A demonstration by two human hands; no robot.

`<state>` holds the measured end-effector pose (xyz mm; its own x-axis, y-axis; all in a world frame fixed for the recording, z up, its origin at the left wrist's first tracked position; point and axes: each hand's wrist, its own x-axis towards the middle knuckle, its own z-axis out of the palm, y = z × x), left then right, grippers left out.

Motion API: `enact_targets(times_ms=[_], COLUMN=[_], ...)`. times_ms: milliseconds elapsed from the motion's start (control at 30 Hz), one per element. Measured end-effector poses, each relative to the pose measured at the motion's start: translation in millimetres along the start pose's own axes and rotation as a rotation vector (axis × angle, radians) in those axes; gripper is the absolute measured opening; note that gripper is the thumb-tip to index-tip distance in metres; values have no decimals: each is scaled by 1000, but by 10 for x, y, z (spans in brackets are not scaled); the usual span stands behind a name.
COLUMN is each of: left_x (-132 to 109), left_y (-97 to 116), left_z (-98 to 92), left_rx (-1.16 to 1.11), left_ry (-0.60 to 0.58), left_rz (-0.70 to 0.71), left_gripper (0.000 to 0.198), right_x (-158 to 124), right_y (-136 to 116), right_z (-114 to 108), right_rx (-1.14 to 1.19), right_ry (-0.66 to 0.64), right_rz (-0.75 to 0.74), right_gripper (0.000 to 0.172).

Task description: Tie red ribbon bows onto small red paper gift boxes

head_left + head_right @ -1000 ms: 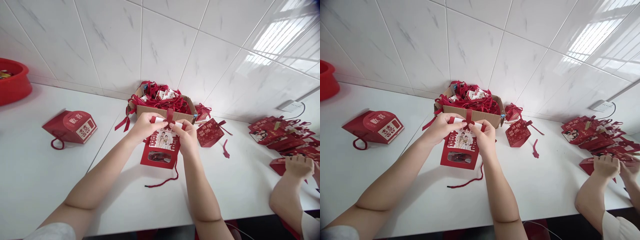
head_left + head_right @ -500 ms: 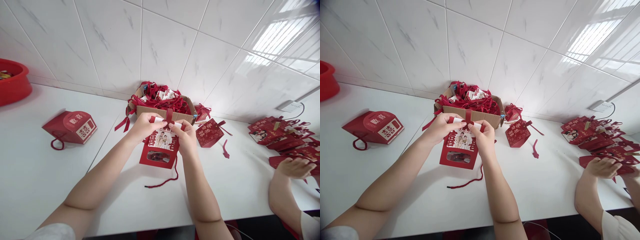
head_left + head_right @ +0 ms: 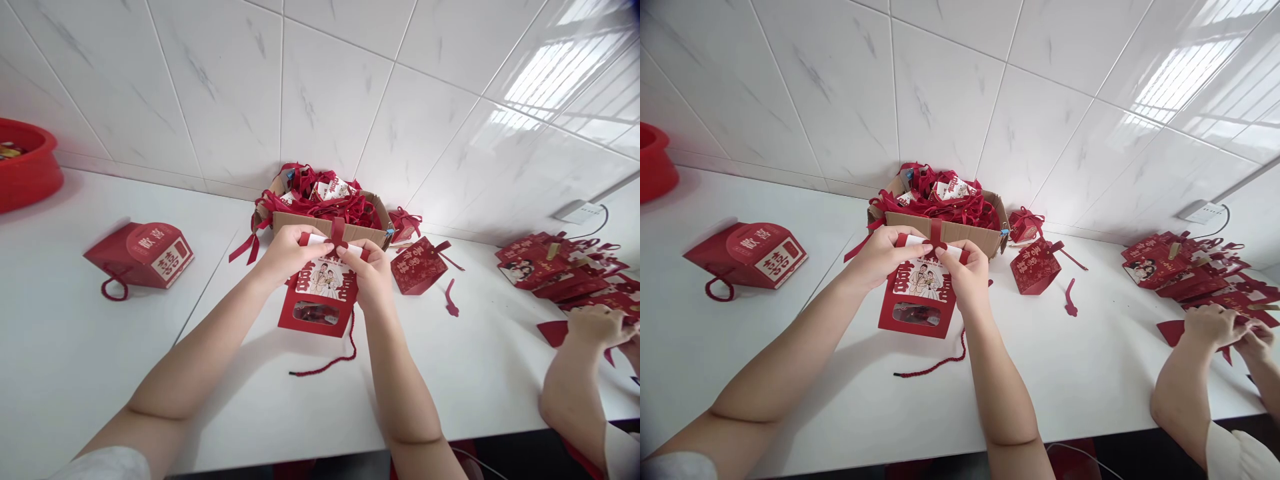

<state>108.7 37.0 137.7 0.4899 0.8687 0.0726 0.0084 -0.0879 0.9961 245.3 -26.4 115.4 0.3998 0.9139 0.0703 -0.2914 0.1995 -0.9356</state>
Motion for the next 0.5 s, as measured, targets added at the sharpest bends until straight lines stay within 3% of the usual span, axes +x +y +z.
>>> enact_targets(times_ms=[500], left_x=[8], left_y=[-17], left_z=[1], left_rx=[4], left_ry=[3], left_rz=[4], left_gripper=[21], right_x=[12], right_y=[17], right_z=[-20], right_rx=[0], right_ry=[-18], right_rz=[-15], right_gripper=[23])
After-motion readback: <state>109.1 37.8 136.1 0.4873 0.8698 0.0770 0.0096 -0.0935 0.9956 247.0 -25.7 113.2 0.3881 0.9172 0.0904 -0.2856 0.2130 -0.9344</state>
